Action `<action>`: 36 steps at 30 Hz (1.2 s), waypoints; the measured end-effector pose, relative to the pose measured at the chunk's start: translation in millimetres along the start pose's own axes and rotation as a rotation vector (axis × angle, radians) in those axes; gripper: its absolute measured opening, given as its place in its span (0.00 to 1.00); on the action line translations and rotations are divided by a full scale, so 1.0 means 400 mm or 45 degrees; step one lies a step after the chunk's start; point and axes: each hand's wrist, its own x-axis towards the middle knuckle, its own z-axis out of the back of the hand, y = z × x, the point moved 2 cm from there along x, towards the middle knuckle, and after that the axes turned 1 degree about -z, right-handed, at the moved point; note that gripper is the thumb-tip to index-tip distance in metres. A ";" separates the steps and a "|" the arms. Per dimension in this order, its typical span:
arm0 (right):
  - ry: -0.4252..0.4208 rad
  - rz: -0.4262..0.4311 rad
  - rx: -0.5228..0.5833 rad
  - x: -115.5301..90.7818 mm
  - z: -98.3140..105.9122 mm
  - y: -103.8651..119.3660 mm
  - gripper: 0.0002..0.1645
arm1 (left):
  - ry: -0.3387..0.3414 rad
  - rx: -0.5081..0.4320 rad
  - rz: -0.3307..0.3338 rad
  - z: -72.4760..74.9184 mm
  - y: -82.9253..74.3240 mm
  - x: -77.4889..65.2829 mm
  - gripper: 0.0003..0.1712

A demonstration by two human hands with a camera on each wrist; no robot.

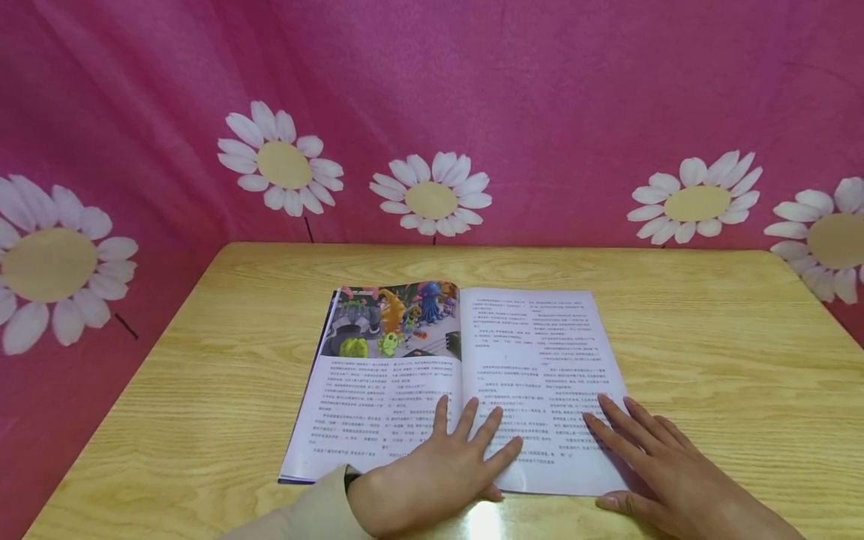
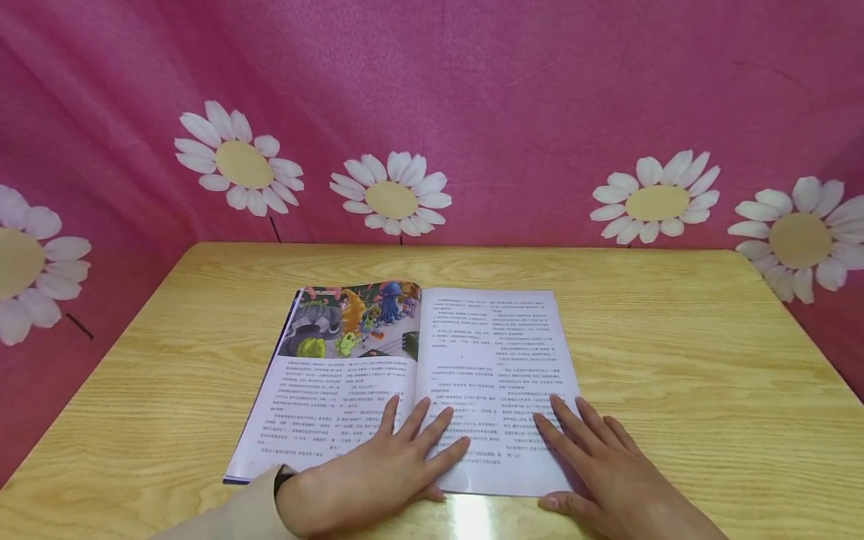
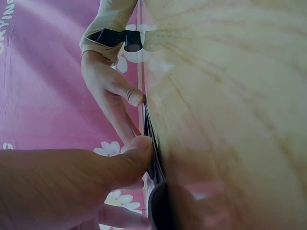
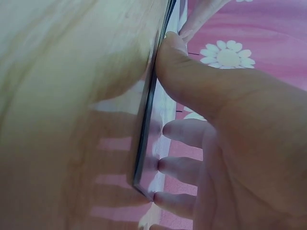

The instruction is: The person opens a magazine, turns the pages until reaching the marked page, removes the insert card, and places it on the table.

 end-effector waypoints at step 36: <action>-0.179 0.299 -0.208 -0.013 0.069 0.048 0.35 | -0.412 0.043 -0.011 0.041 -0.030 0.004 0.18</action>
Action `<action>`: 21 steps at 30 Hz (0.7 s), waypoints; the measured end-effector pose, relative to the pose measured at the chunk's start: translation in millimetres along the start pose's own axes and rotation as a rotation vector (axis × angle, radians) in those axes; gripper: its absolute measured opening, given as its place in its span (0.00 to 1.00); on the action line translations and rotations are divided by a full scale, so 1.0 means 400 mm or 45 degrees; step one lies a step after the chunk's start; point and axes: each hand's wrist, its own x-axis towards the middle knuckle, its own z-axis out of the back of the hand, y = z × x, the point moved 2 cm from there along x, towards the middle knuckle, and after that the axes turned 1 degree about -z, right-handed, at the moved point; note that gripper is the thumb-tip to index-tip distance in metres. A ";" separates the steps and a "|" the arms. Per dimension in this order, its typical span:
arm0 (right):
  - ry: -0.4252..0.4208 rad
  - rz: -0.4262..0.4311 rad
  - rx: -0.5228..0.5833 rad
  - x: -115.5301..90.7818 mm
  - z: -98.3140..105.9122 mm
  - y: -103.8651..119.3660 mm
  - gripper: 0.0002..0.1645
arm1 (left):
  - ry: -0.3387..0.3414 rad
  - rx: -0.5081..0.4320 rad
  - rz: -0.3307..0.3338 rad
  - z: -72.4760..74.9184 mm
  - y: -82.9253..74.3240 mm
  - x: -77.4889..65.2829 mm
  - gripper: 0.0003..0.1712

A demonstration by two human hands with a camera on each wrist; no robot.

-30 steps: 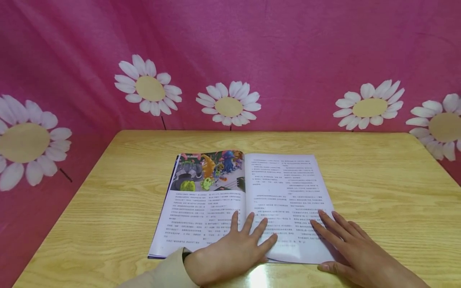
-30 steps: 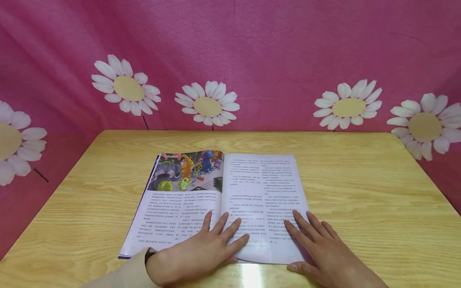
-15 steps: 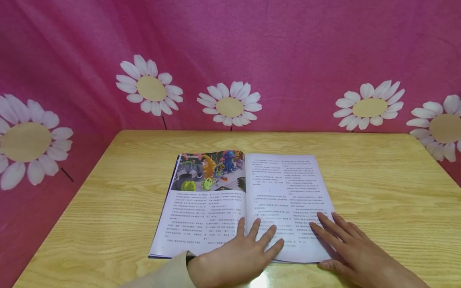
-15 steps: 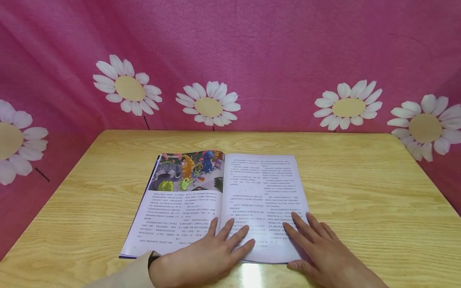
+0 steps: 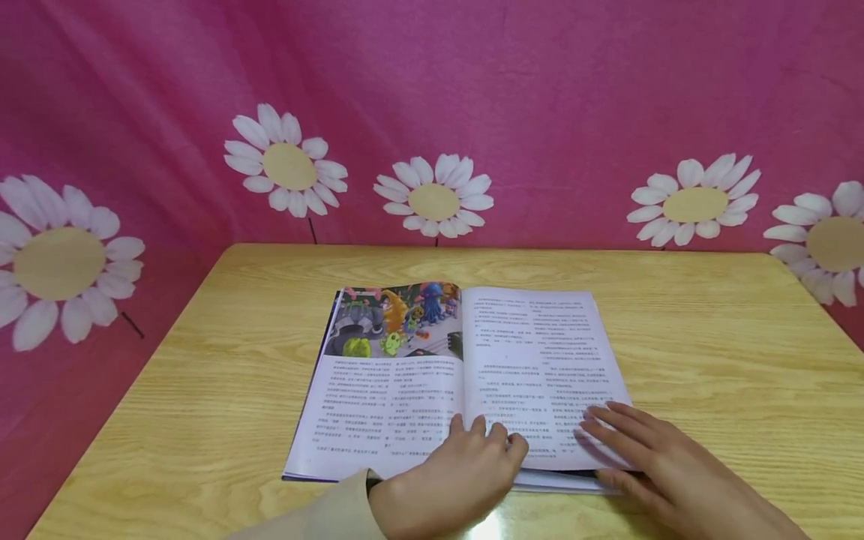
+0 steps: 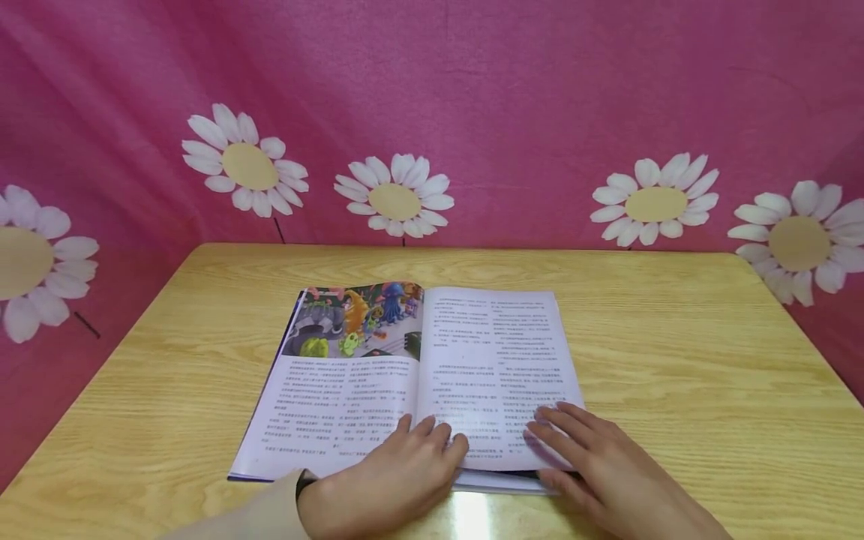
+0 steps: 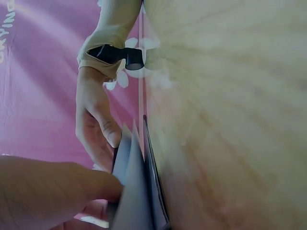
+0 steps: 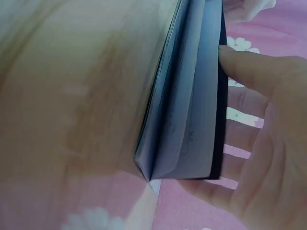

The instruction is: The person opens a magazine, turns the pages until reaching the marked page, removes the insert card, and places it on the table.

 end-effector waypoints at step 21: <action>-0.149 -0.140 0.059 -0.011 0.031 -0.025 0.35 | -0.028 -0.109 -0.012 0.005 0.001 0.000 0.09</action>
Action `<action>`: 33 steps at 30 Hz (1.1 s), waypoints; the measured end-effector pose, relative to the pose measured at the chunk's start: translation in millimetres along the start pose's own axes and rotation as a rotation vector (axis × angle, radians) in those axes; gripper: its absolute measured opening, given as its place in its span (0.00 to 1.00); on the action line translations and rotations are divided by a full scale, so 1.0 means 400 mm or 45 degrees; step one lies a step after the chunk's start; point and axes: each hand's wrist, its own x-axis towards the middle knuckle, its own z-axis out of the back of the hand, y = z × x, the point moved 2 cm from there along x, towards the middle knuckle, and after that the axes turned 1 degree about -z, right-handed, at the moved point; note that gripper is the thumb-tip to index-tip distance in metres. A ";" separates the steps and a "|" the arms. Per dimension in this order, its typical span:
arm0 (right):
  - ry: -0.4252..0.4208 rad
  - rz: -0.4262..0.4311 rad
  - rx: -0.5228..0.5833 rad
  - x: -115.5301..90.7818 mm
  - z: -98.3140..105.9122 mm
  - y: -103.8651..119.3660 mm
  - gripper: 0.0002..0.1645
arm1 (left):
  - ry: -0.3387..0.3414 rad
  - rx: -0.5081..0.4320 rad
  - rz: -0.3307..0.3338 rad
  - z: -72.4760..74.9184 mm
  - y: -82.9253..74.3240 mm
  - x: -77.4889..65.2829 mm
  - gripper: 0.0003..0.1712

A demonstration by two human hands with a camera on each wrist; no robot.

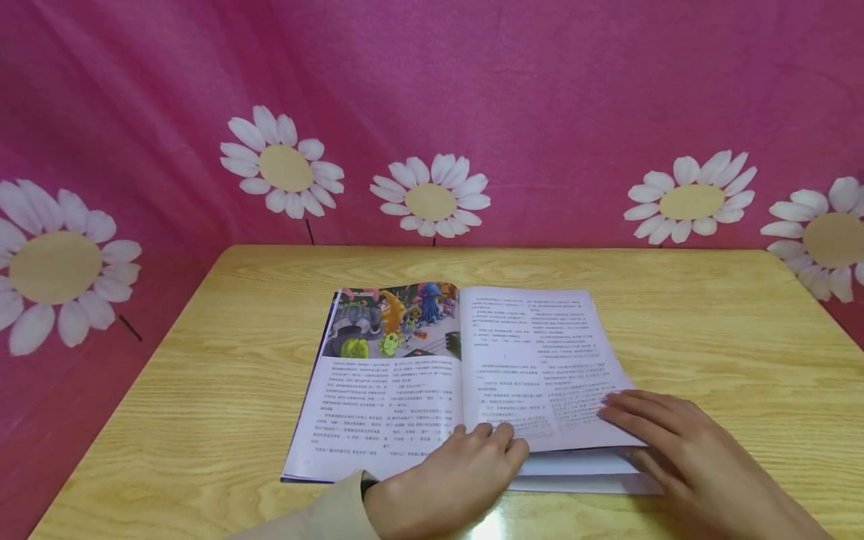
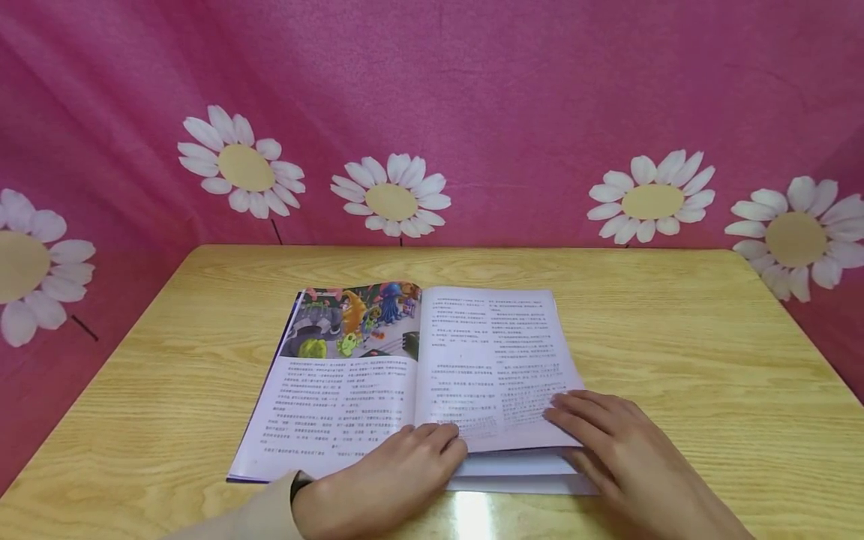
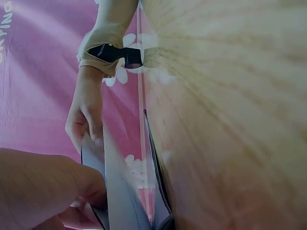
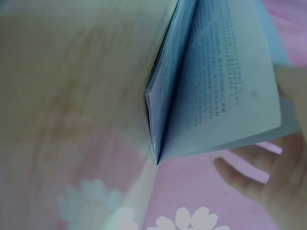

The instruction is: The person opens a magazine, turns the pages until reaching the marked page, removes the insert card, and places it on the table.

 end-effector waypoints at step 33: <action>-0.142 -0.122 0.044 0.005 0.018 0.011 0.48 | -0.008 -0.232 0.389 0.027 0.040 0.000 0.53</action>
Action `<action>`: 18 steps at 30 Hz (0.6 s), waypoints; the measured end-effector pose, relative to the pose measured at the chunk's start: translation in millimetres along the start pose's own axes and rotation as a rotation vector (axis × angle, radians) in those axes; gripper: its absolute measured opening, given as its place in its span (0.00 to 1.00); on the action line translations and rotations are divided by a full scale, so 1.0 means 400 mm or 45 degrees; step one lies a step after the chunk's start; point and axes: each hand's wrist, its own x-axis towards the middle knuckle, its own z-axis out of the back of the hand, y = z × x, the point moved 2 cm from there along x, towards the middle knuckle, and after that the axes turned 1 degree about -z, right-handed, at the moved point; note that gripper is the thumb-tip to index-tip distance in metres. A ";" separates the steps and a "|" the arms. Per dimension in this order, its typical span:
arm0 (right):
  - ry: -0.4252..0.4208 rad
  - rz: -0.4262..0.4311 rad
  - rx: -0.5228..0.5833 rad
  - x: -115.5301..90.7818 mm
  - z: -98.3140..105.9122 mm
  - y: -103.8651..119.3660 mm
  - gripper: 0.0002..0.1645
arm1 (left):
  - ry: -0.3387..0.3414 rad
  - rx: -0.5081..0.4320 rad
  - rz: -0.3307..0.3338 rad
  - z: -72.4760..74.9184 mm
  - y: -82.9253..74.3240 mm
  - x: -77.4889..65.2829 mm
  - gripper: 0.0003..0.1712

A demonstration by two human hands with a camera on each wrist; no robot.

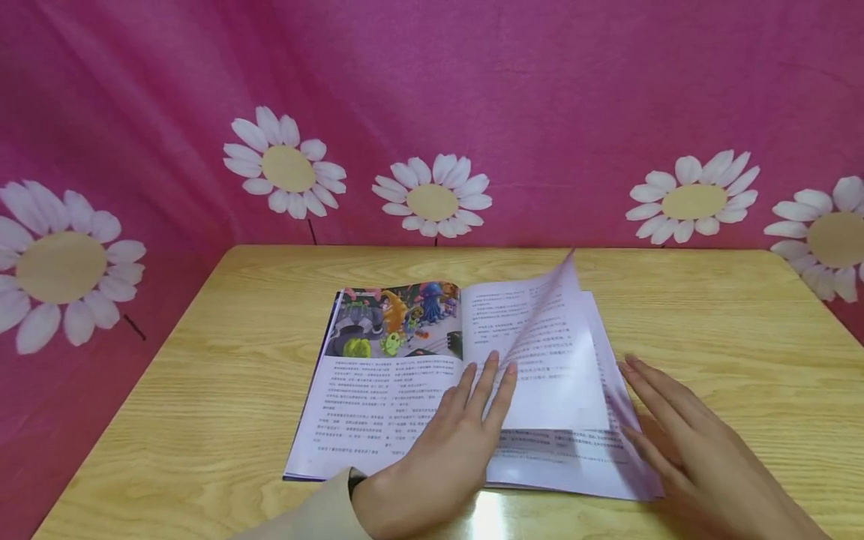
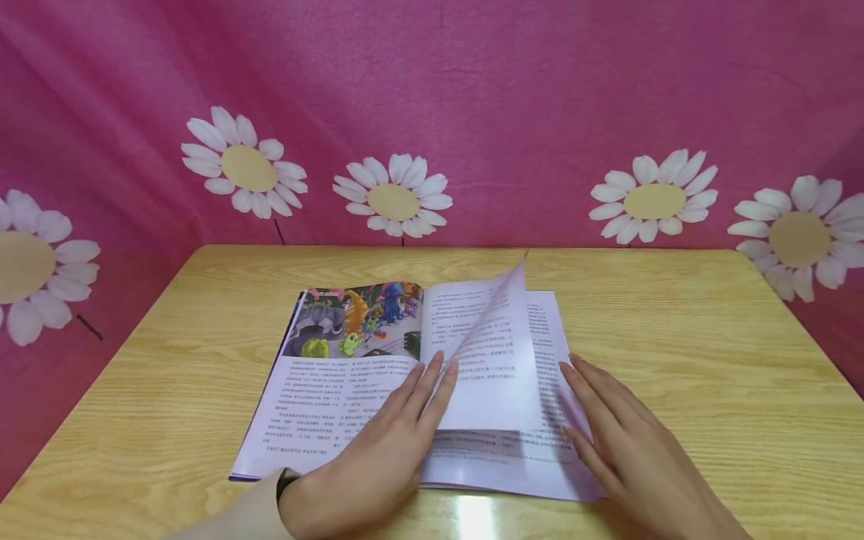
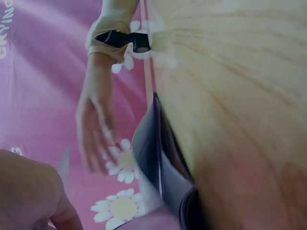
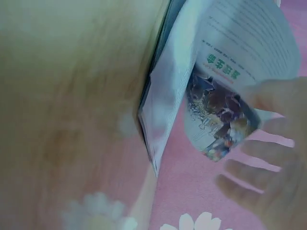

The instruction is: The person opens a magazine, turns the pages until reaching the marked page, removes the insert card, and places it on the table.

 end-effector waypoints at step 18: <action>0.147 0.098 -0.068 -0.007 -0.032 -0.017 0.43 | -0.111 -0.103 -0.178 -0.018 0.051 0.013 0.48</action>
